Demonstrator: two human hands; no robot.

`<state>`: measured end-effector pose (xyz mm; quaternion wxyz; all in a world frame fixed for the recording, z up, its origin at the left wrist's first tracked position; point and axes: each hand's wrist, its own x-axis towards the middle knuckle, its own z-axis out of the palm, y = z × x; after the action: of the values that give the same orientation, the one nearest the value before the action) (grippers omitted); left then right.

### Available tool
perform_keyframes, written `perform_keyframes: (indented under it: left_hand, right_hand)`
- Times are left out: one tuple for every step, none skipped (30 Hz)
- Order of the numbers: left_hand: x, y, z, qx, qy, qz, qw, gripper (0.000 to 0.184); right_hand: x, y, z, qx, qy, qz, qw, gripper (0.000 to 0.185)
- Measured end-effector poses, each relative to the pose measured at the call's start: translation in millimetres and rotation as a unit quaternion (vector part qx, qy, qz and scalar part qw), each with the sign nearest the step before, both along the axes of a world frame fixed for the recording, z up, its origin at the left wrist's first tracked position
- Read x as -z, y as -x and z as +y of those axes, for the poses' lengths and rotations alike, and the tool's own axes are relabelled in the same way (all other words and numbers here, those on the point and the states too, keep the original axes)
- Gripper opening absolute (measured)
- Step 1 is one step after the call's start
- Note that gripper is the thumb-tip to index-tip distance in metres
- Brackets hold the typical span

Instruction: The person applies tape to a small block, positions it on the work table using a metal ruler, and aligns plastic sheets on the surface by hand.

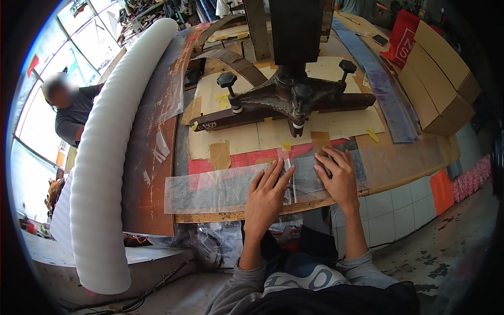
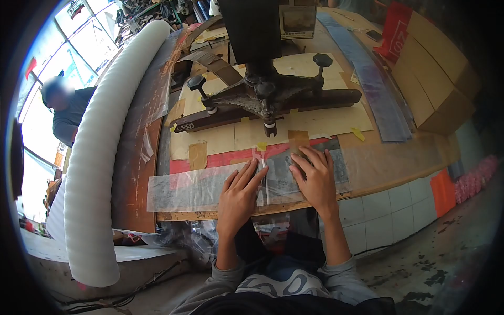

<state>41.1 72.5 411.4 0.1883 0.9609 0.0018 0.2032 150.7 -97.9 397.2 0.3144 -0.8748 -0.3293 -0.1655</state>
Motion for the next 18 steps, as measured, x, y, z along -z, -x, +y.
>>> perform_keyframes:
  left_hand:
    - [-0.1,0.2,-0.2,0.0,0.001,0.0,1.0,0.047]
    - [0.6,0.3,0.1,0.0,-0.005,0.004,1.0,0.046]
    - [1.8,0.4,0.6,0.0,-0.011,0.007,1.0,0.045]
    - [2.7,0.4,0.9,0.0,-0.016,0.011,1.0,0.044]
    - [2.8,0.6,0.8,0.001,-0.015,0.01,1.0,0.045]
    - [2.3,0.8,0.8,0.002,-0.014,0.011,1.0,0.045]
    - [1.9,0.7,0.6,0.001,-0.014,0.01,1.0,0.045]
    - [1.7,0.6,0.4,0.003,-0.012,0.009,1.0,0.046]
    - [1.6,0.9,0.4,0.003,-0.01,0.009,1.0,0.046]
    - [1.4,1.1,0.3,0.004,-0.009,0.008,1.0,0.047]
    - [1.1,1.2,0.0,0.002,-0.004,0.006,1.0,0.047]
    - [0.5,0.6,-0.1,0.0,0.001,0.002,1.0,0.048]
    - [0.2,0.6,-0.1,-0.001,0.007,0.0,1.0,0.049]
    - [-0.1,0.8,0.0,-0.002,0.005,-0.004,1.0,0.049]
    - [-0.5,0.8,-0.2,-0.002,0.005,-0.008,1.0,0.049]
    - [-0.6,0.7,-0.6,-0.001,0.004,-0.012,1.0,0.049]
    - [-0.4,0.4,-0.9,-0.002,0.007,-0.016,1.0,0.049]
    - [0.1,0.3,-1.1,-0.004,0.009,-0.02,1.0,0.05]
  right_hand:
    - [0.3,0.0,-0.1,0.0,0.001,0.0,1.0,0.025]
    - [0.3,0.0,-0.1,0.0,0.0,-0.001,1.0,0.025]
    - [0.2,0.1,-0.1,-0.001,0.0,-0.001,1.0,0.025]
    - [0.1,0.2,-0.2,-0.001,-0.001,-0.002,1.0,0.025]
    - [0.1,0.4,-0.3,-0.001,0.0,-0.003,1.0,0.025]
    - [0.0,0.5,-0.3,-0.002,0.001,-0.004,1.0,0.025]
    - [-0.2,0.2,-0.4,-0.003,0.001,-0.005,1.0,0.025]
    - [-0.3,0.1,-0.5,-0.002,0.001,-0.005,1.0,0.025]
    - [-0.2,0.3,-0.4,-0.002,0.0,-0.004,1.0,0.025]
    - [-0.1,0.3,-0.2,-0.002,-0.001,-0.003,1.0,0.025]
    - [0.1,0.3,-0.4,-0.002,0.001,-0.005,1.0,0.025]
    - [0.2,-0.2,-0.5,-0.002,0.001,-0.007,1.0,0.026]
    - [0.6,0.0,-0.5,-0.001,0.003,-0.008,1.0,0.027]
    - [0.0,0.5,-0.2,-0.002,0.001,-0.006,1.0,0.028]
    - [-1.6,0.8,-0.1,-0.002,0.001,-0.003,1.0,0.029]
    - [-2.5,0.8,-0.5,-0.001,0.0,-0.001,1.0,0.03]
    - [-2.4,0.4,-0.9,-0.002,-0.007,0.006,1.0,0.03]
    - [-2.1,0.2,-1.5,-0.003,-0.015,0.014,1.0,0.03]
